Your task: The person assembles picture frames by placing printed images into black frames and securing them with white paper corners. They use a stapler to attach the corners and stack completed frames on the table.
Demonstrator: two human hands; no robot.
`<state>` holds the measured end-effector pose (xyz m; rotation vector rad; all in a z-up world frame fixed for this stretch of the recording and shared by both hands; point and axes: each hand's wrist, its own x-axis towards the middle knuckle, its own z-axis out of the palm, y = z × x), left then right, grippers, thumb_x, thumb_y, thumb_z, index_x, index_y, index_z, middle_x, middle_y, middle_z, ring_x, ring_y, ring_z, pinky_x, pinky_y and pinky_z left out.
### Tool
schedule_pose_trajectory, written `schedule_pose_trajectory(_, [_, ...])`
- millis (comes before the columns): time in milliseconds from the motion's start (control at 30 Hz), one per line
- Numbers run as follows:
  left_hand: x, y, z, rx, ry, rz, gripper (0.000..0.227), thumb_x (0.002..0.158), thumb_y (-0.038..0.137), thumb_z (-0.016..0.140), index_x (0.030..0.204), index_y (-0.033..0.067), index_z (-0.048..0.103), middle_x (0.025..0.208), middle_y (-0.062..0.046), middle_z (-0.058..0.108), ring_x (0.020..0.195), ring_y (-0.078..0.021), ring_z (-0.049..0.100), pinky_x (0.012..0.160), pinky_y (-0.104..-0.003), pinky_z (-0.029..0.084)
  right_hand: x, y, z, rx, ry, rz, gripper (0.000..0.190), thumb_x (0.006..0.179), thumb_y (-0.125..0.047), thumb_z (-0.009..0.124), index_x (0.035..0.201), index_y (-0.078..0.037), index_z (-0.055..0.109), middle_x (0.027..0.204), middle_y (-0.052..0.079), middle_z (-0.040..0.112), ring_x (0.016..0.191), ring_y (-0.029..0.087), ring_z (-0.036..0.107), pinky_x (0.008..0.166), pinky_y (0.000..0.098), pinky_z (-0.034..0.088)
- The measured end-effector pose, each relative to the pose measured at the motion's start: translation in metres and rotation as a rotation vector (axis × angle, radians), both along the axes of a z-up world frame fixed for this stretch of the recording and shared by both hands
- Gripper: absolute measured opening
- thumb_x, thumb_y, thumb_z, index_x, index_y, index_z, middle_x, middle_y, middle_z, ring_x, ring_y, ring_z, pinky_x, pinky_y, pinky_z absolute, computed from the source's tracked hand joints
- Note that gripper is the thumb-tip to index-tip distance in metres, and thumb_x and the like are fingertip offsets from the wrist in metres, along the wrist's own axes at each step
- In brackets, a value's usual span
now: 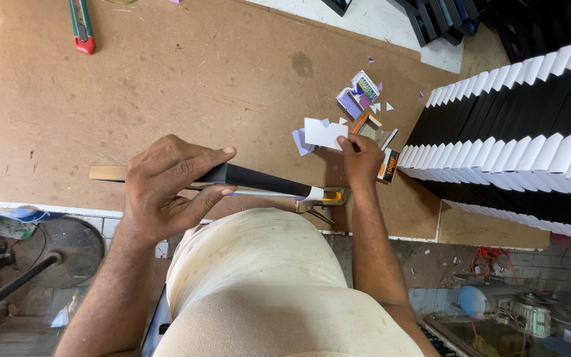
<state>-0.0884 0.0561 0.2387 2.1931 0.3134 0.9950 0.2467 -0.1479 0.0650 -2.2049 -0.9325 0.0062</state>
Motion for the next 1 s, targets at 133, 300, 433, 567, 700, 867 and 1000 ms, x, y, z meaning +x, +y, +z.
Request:
schedule_pose_trajectory(133, [0.014, 0.006, 0.001, 0.038, -0.018, -0.013, 0.041, 0.088, 0.027, 0.087, 0.122, 0.0082, 0.074, 0.099, -0.006, 0.076, 0.086, -0.0165, 0.067, 0.071, -0.032, 0.054, -0.013, -0.008, 0.048, 0.388, 0.483, -0.093, 0.016, 0.099, -0.013, 0.078, 0.096, 0.001, 0.072, 0.082, 0.007, 0.07, 0.067, 0.012, 0.063, 0.061, 0.0275, 0.055])
schedule_pose_trajectory(300, [0.04, 0.008, 0.006, 0.065, -0.01, -0.068, 0.039, 0.094, 0.027, 0.087, 0.126, 0.0096, 0.074, 0.105, -0.004, 0.076, 0.094, -0.0162, 0.071, 0.08, -0.032, 0.059, -0.059, -0.004, 0.124, 0.687, 0.64, 0.009, 0.013, 0.103, -0.01, 0.076, 0.099, 0.0, 0.069, 0.085, 0.009, 0.07, 0.065, 0.014, 0.062, 0.058, 0.0303, 0.055])
schedule_pose_trajectory(433, [0.052, 0.003, 0.011, 0.091, 0.033, -0.094, 0.044, 0.092, 0.03, 0.087, 0.128, 0.0094, 0.072, 0.111, -0.004, 0.075, 0.096, -0.019, 0.07, 0.083, -0.035, 0.06, -0.096, 0.001, 0.165, 0.79, 0.731, 0.192, 0.013, 0.1, -0.008, 0.077, 0.107, -0.002, 0.068, 0.093, 0.01, 0.071, 0.073, 0.017, 0.067, 0.061, 0.0324, 0.057])
schedule_pose_trajectory(567, [0.056, 0.0, 0.013, 0.079, 0.046, -0.131, 0.059, 0.088, 0.039, 0.087, 0.134, 0.0079, 0.065, 0.116, -0.005, 0.072, 0.1, -0.0226, 0.07, 0.086, -0.038, 0.059, -0.113, 0.008, 0.178, 0.661, 0.541, 0.3, 0.021, 0.099, -0.003, 0.082, 0.114, 0.001, 0.068, 0.103, 0.011, 0.071, 0.091, 0.015, 0.068, 0.082, 0.0288, 0.059])
schedule_pose_trajectory(700, [0.056, -0.003, 0.007, 0.005, 0.043, -0.108, 0.066, 0.09, 0.038, 0.086, 0.14, 0.0079, 0.056, 0.118, -0.007, 0.072, 0.097, -0.0203, 0.07, 0.082, -0.037, 0.059, -0.117, 0.016, 0.172, 0.374, 0.137, 0.326, 0.026, 0.092, 0.001, 0.086, 0.111, 0.003, 0.069, 0.114, 0.015, 0.073, 0.104, 0.016, 0.07, 0.095, 0.0269, 0.056])
schedule_pose_trajectory(867, [0.057, -0.009, -0.005, -0.003, 0.025, -0.056, 0.058, 0.096, 0.027, 0.084, 0.14, 0.0097, 0.051, 0.117, -0.008, 0.071, 0.105, -0.0195, 0.072, 0.087, -0.034, 0.063, -0.121, 0.018, 0.164, 0.446, 0.342, 0.433, 0.02, 0.095, 0.01, 0.079, 0.111, 0.005, 0.068, 0.108, 0.011, 0.072, 0.103, 0.015, 0.069, 0.096, 0.0284, 0.056])
schedule_pose_trajectory(1000, [0.058, -0.009, -0.007, 0.077, -0.104, -0.072, 0.053, 0.099, 0.023, 0.085, 0.131, 0.0113, 0.044, 0.123, -0.01, 0.06, 0.102, -0.0195, 0.071, 0.086, -0.03, 0.062, -0.123, 0.015, 0.162, 0.499, 0.524, 0.439, 0.02, 0.098, 0.01, 0.076, 0.114, 0.006, 0.067, 0.113, 0.011, 0.07, 0.103, 0.013, 0.069, 0.092, 0.0274, 0.06])
